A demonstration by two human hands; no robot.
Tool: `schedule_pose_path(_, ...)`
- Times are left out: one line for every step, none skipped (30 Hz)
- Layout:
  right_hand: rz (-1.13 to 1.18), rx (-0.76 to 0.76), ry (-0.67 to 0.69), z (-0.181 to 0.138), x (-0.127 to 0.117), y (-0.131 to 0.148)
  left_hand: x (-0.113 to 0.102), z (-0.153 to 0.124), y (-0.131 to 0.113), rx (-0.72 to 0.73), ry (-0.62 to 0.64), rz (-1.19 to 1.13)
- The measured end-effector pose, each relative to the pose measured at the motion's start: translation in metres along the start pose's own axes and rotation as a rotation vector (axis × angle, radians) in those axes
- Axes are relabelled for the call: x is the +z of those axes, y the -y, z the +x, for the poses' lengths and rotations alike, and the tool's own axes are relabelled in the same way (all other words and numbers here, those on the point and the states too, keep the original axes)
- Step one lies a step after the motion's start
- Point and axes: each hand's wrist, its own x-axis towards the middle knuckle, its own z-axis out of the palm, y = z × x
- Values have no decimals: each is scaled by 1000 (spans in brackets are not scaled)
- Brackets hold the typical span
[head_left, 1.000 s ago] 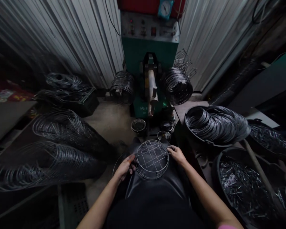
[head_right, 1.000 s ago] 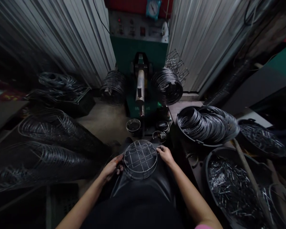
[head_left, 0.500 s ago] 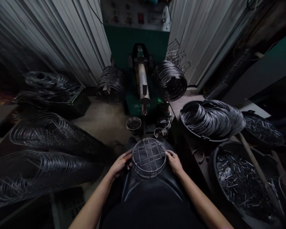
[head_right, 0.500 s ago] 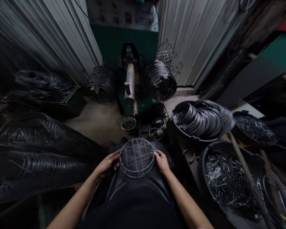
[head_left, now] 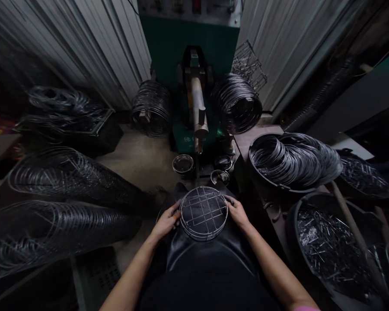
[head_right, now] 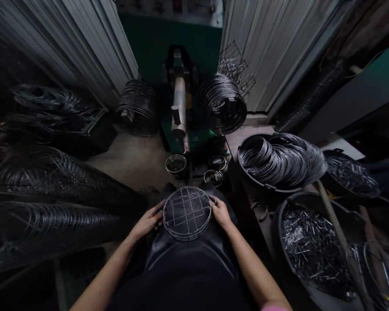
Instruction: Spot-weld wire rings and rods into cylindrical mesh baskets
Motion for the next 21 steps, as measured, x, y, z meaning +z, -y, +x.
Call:
schedule_pose_path(-14,-4,4,0,-1,-2,0,1,2,-3,9,32)
schedule_pose_path(-25,-10,11,0,-1,-3,-1,2,3,-3,17,60)
schedule_pose_path(-33,-15,18,0,-2,-4,-1,2,4,2,24,79)
schedule_pose_path(-37,-21,26,0,-3,-5,-1,2,5,12,30,89)
schedule_pose_path(-41,-29,32,0,-3,-7,-1,2,5,23,38,90)
schedule_pose_path(-45,-40,35,0,-3,-8,-1,1,5,32,43,85)
schedule_pose_path(-52,-54,33,0,-3,-9,-1,0,5,38,46,78)
schedule_pose_path(-62,-71,24,0,-2,-10,-1,0,5,42,40,68)
schedule_pose_path(-74,-90,12,0,-2,-11,0,-1,5,47,29,55)
schedule_pose_path(-90,-110,-4,0,-1,-12,1,-1,5,52,14,40)
schedule_pose_path(-109,-129,-19,0,0,-13,1,-1,5,59,0,24)
schedule_pose_path(-131,-147,-32,0,0,-14,2,-2,6,66,-10,10)
schedule_pose_path(-155,-164,-41,-1,0,-14,2,-2,6,71,-14,1)
schedule_pose_path(-180,-178,-44,-1,0,-14,2,-2,7,73,-18,-1)
schedule_pose_path(-204,-192,-43,-2,0,-14,2,-2,8,70,-16,5)
schedule_pose_path(-226,-204,-39,-2,-1,-13,2,-2,9,66,-12,17)
schedule_pose_path(-244,-216,-35,-3,-1,-13,1,-3,9,63,-9,32)
schedule_pose_path(-259,-228,-30,-4,-2,-13,1,-3,10,59,-4,47)
schedule_pose_path(-271,-237,-28,-4,-3,-14,1,-3,11,59,1,66)
schedule_pose_path(-280,-242,-25,-5,-4,-14,0,-2,11,64,7,90)
schedule_pose_path(-287,-242,-20,-5,-4,-15,0,-2,12,79,6,123)
